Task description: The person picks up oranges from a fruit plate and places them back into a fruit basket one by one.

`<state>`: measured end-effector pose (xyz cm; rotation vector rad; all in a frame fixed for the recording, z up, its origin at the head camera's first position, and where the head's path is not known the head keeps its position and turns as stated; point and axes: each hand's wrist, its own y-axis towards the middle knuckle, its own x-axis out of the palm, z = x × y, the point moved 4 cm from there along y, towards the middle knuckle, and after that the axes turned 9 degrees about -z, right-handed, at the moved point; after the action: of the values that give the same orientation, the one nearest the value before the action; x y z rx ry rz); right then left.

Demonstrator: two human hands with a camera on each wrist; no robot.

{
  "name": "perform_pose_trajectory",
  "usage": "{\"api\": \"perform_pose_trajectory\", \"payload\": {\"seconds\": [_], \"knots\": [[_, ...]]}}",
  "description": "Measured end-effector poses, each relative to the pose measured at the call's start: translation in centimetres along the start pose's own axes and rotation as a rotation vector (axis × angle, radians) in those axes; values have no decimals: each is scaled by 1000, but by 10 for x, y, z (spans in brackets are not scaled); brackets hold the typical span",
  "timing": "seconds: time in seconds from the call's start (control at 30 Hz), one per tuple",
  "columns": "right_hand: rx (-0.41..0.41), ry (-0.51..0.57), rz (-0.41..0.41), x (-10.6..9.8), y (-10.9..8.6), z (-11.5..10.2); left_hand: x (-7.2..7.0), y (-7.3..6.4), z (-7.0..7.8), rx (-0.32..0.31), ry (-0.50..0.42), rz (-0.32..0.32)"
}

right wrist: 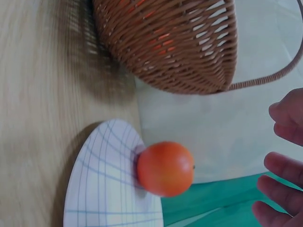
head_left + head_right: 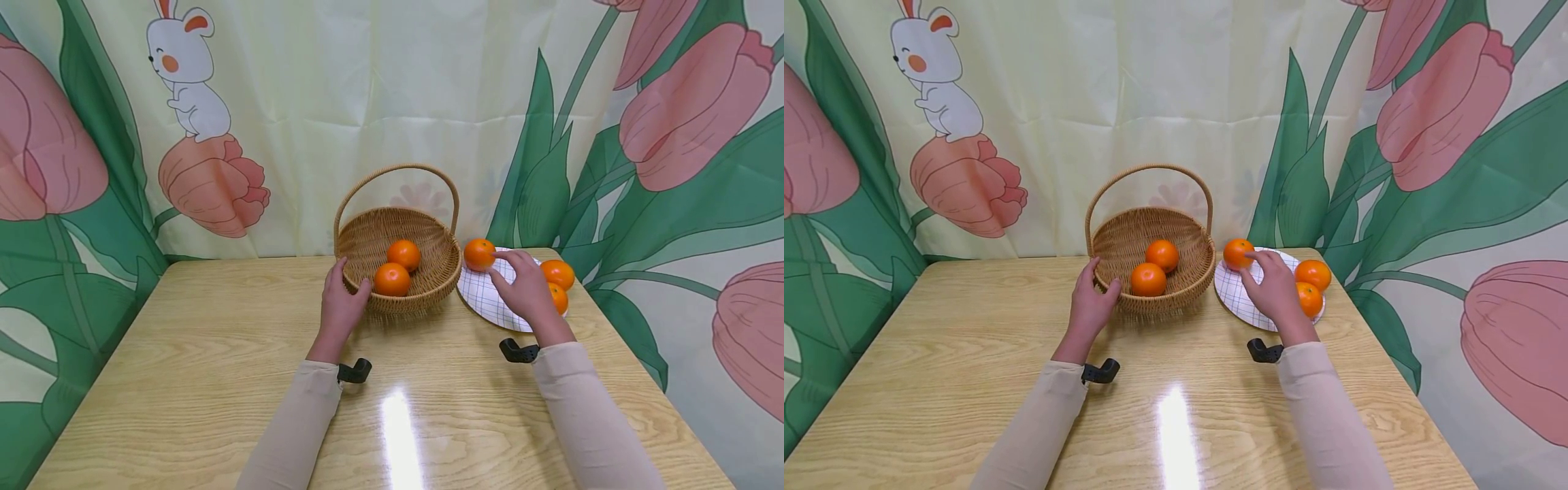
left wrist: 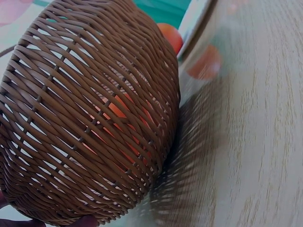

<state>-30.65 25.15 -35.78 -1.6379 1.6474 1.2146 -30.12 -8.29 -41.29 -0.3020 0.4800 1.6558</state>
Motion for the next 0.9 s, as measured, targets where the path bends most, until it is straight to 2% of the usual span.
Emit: {"api": "perform_pose_trajectory", "payload": {"seconds": [0.27, 0.47, 0.67, 0.9], "knots": [[19, 2, 2, -1, -4, 10, 0, 0, 0, -12, -22, 7], [73, -3, -17, -2, -8, 20, 1, 0, -3, -30, -66, -11], [127, -24, -21, -4, -12, 30, 2, -1, -4, -4, -42, -6], [153, -44, -19, -7, -17, 42, 4, -1, -3, -24, -37, -34]]}}
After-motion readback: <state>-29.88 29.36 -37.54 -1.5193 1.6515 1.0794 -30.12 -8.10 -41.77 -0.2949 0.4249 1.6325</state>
